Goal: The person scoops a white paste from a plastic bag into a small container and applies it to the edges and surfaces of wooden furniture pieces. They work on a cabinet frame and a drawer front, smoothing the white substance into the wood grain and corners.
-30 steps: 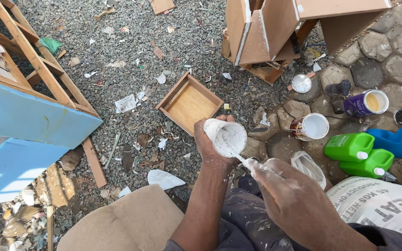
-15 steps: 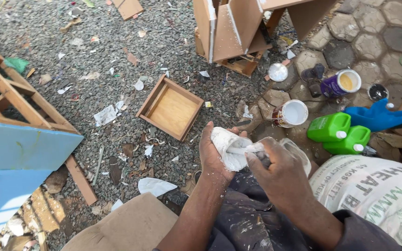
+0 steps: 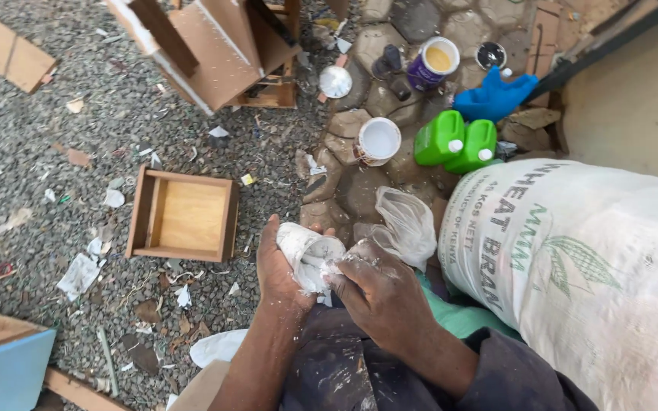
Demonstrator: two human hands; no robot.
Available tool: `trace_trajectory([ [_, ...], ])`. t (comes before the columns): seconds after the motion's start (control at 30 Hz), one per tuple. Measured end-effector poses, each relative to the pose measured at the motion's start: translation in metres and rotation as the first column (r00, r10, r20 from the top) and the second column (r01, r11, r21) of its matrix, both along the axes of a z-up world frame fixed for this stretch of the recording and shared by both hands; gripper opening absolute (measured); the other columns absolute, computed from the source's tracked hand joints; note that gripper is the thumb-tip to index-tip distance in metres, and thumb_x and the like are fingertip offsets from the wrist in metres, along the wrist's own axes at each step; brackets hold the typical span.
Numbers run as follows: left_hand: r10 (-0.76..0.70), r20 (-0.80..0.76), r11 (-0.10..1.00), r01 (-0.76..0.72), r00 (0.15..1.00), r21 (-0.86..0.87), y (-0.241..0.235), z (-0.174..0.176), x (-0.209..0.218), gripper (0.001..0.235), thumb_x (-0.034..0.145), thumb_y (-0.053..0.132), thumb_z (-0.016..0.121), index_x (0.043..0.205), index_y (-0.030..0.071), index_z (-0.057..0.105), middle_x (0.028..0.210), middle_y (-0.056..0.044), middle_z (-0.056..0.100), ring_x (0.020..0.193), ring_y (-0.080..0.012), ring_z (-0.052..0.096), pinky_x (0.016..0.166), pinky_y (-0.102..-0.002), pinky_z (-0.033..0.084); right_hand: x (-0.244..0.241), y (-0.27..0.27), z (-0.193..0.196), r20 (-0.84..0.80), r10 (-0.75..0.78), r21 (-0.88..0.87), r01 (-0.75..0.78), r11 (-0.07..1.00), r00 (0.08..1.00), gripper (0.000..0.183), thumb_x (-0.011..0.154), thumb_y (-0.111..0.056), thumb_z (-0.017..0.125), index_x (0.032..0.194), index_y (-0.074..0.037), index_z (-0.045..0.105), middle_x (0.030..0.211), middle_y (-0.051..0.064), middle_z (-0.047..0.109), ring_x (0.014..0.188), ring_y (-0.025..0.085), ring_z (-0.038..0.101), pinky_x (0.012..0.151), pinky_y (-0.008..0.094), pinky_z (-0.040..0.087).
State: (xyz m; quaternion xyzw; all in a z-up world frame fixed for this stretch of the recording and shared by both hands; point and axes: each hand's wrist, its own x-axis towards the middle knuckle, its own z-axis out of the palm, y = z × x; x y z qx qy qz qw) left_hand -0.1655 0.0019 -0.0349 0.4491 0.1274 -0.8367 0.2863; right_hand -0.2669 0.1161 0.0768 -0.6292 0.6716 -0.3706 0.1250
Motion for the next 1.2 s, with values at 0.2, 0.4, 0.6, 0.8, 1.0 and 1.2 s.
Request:
trace_trajectory([
  [0.2,-0.179,0.041,0.984,0.180,0.983,-0.010,0.000,-0.004,-0.080,0.064,0.099,0.063,0.055,0.096,0.000,0.066,0.083,-0.018,0.071,0.081,-0.0379,0.072,0.076,-0.051,0.058,-0.070,0.021,-0.030,0.101,-0.135,0.159,0.118,0.980,0.986,0.026,0.102,-0.024,0.061,0.088,-0.005,0.049,0.085,0.012,0.053,0.084,0.034,0.054,0.073,0.046,0.044],
  [0.4,-0.185,0.329,0.979,0.203,0.926,-0.020,0.000,0.002,-0.165,0.039,0.101,0.043,0.059,0.114,0.008,0.070,0.094,-0.016,0.075,0.077,-0.0326,0.071,0.075,-0.053,0.060,-0.135,0.038,-0.049,0.163,-0.230,0.191,0.198,0.961,0.959,0.032,0.102,-0.031,0.061,0.083,-0.006,0.057,0.079,0.008,0.054,0.075,0.028,0.055,0.067,0.043,0.044],
  [0.6,-0.340,0.497,0.933,0.351,0.798,0.074,0.000,-0.015,-0.228,0.041,0.099,0.044,0.059,0.116,0.007,0.059,0.094,-0.029,0.073,0.077,-0.0393,0.071,0.073,-0.058,0.060,-0.192,0.041,-0.072,0.323,-0.408,0.223,0.351,0.910,0.854,0.024,0.100,-0.016,0.061,0.079,-0.004,0.055,0.079,0.006,0.057,0.077,0.024,0.055,0.075,0.038,0.046],
  [0.8,-0.677,0.470,0.734,0.570,0.567,0.370,-0.006,-0.139,-0.269,0.063,0.100,0.059,0.048,0.117,0.004,0.072,0.115,-0.024,0.076,0.100,-0.0437,0.071,0.085,-0.058,0.058,-0.239,0.065,-0.230,0.305,-0.797,0.595,0.549,0.587,0.521,0.027,0.099,-0.029,0.057,0.095,-0.008,0.074,0.090,0.001,0.070,0.082,0.019,0.066,0.075,0.033,0.048],
  [1.0,-0.699,0.304,0.698,0.524,0.647,0.489,0.028,-0.340,-0.276,0.076,0.100,0.064,0.046,0.108,-0.007,0.073,0.096,-0.026,0.075,0.086,-0.0386,0.071,0.084,-0.055,0.058,-0.258,0.112,-0.566,0.061,-0.875,0.817,0.480,0.320,0.480,0.043,0.090,-0.014,0.046,0.126,0.000,0.067,0.128,0.022,0.068,0.119,0.039,0.062,0.106,0.046,0.043],
  [1.2,-0.739,0.189,0.596,0.498,0.646,0.630,0.051,-0.475,-0.253,0.072,0.096,0.065,0.056,0.099,-0.006,0.067,0.090,-0.028,0.069,0.080,-0.0368,0.067,0.078,-0.048,0.055,-0.263,0.175,-0.838,-0.170,-0.901,0.758,0.637,0.139,0.399,0.047,0.069,-0.001,0.042,0.109,0.005,0.065,0.106,0.032,0.066,0.104,0.053,0.059,0.093,0.054,0.046],
])
